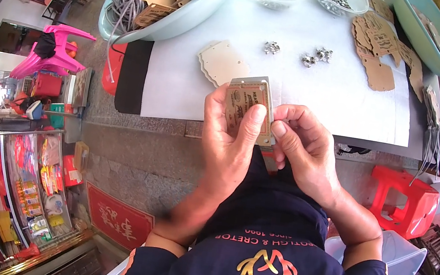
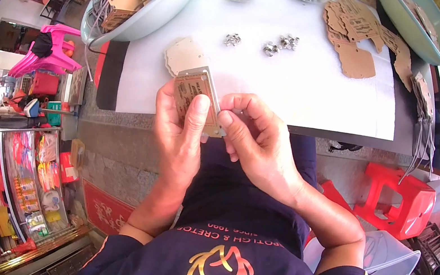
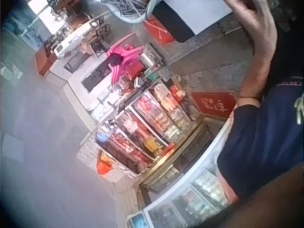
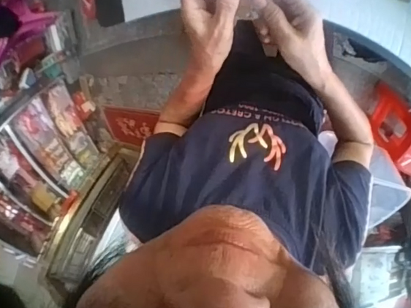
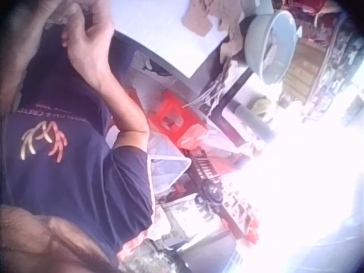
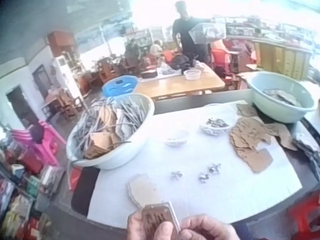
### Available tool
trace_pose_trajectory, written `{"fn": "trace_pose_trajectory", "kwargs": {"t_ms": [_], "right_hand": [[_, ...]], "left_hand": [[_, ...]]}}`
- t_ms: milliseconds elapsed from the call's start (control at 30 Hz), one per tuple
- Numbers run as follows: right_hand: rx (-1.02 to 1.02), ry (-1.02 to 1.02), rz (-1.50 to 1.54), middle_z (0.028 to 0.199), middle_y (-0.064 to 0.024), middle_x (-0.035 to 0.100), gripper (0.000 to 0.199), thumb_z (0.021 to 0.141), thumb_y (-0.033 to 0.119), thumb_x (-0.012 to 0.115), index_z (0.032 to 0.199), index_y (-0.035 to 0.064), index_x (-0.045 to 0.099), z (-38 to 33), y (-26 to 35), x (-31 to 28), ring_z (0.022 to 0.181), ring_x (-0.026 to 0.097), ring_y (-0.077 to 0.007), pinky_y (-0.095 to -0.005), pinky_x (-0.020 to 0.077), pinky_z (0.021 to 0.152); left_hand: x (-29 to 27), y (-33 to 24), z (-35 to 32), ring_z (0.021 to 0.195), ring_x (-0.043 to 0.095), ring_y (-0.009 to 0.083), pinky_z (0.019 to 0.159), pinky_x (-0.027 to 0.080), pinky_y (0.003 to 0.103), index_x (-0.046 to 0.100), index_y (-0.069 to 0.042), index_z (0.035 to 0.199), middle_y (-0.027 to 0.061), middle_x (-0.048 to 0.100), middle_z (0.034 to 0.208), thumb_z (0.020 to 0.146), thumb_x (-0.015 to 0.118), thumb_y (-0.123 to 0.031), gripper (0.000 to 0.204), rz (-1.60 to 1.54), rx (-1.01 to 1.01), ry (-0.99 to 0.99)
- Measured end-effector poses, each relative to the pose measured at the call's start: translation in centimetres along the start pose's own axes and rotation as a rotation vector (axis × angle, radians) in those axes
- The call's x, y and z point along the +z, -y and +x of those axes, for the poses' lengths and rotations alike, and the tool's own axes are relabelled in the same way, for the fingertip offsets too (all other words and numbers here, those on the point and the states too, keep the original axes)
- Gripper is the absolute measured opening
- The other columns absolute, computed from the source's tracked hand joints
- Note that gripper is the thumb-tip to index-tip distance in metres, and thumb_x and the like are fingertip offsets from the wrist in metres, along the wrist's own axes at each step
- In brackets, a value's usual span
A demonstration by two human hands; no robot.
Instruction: Assemble small cardboard and plastic components to create decorative items.
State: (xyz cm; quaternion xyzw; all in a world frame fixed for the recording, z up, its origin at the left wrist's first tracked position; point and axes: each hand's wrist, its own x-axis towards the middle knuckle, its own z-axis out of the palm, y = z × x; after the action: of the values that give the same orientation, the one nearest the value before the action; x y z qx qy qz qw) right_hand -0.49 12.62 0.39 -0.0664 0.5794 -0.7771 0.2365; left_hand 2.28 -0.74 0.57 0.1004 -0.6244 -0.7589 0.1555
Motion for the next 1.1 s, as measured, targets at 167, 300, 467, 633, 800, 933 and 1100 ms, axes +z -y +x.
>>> {"fn": "trace_pose_trajectory", "kwargs": {"t_ms": [167,300,467,633,800,933,1100], "right_hand": [[-0.022,0.024,-0.058,0.076,0.0030,0.055,0.020,0.099,0.015,0.056,0.114,0.0020,0.057,-0.1,0.0,-0.1,0.062,0.049,-0.0025,-0.0189,0.0422,0.053],[-0.064,-0.029,-0.108,0.076,0.0031,0.055,0.023,0.099,0.019,0.055,0.116,0.0020,0.056,0.2,0.9,-0.5,0.061,0.049,-0.0023,-0.0187,0.0419,0.053],[-0.136,-0.022,-0.112,0.077,0.0030,0.056,0.028,0.097,0.020,0.061,0.118,0.0010,0.055,1.6,2.5,-1.6,0.060,0.047,-0.0022,-0.0178,0.0404,0.052],[-0.110,0.084,-0.145,0.086,-0.0010,0.062,0.027,0.096,0.016,0.062,0.117,-0.0003,0.054,1.9,2.5,-2.7,0.062,0.053,-0.0034,-0.0188,0.0456,0.056],[-0.166,-0.040,0.049,0.087,-0.0046,0.063,0.022,0.097,0.013,0.059,0.112,-0.0018,0.053,1.9,1.5,-2.0,0.063,0.057,-0.0058,-0.0211,0.0494,0.057],[-0.178,-0.093,0.114,0.087,-0.0054,0.063,0.024,0.098,0.012,0.057,0.116,-0.0019,0.051,1.4,0.4,-1.6,0.065,0.058,-0.0065,-0.0219,0.0504,0.060],[-0.349,-0.083,-0.057,0.089,-0.0047,0.059,0.034,0.099,0.007,0.052,0.132,-0.0011,0.045,1.0,0.4,-1.7,0.070,0.059,-0.0066,-0.0221,0.0510,0.065]], "left_hand": [[0.0,0.1,0.0,0.091,0.058,0.0089,0.080,0.049,0.024,0.040,0.001,0.126,0.0072,0.058,0.106,0.094,0.062,-0.006,0.040,-0.015,0.066,0.004],[-0.2,0.2,0.1,0.092,0.059,0.0099,0.082,0.050,0.025,0.044,0.002,0.124,0.0079,0.061,0.105,0.091,0.066,-0.004,0.040,0.003,0.113,0.072],[-0.4,0.2,-0.1,0.096,0.061,0.0120,0.082,0.051,0.026,0.046,0.002,0.124,0.0099,0.063,0.107,0.088,0.068,-0.001,0.042,0.186,0.219,0.234],[-1.1,-0.7,0.5,0.094,0.063,0.0148,0.080,0.053,0.026,0.044,0.000,0.129,0.0113,0.063,0.105,0.087,0.069,-0.001,0.049,0.016,0.082,0.307],[-0.6,-0.9,0.3,0.087,0.062,0.0097,0.070,0.052,0.023,0.043,0.004,0.128,0.0111,0.063,0.106,0.095,0.061,-0.010,0.041,-0.027,-0.001,0.262],[-0.9,0.2,0.0,0.085,0.062,0.0098,0.064,0.051,0.021,0.045,0.003,0.127,0.0108,0.063,0.107,0.099,0.053,-0.014,0.034,-0.088,0.009,0.285],[-0.5,-0.5,0.0,0.077,0.063,0.0142,0.059,0.051,0.025,0.046,0.005,0.126,0.0140,0.064,0.104,0.101,0.049,-0.016,0.033,0.041,0.069,0.264]]}}
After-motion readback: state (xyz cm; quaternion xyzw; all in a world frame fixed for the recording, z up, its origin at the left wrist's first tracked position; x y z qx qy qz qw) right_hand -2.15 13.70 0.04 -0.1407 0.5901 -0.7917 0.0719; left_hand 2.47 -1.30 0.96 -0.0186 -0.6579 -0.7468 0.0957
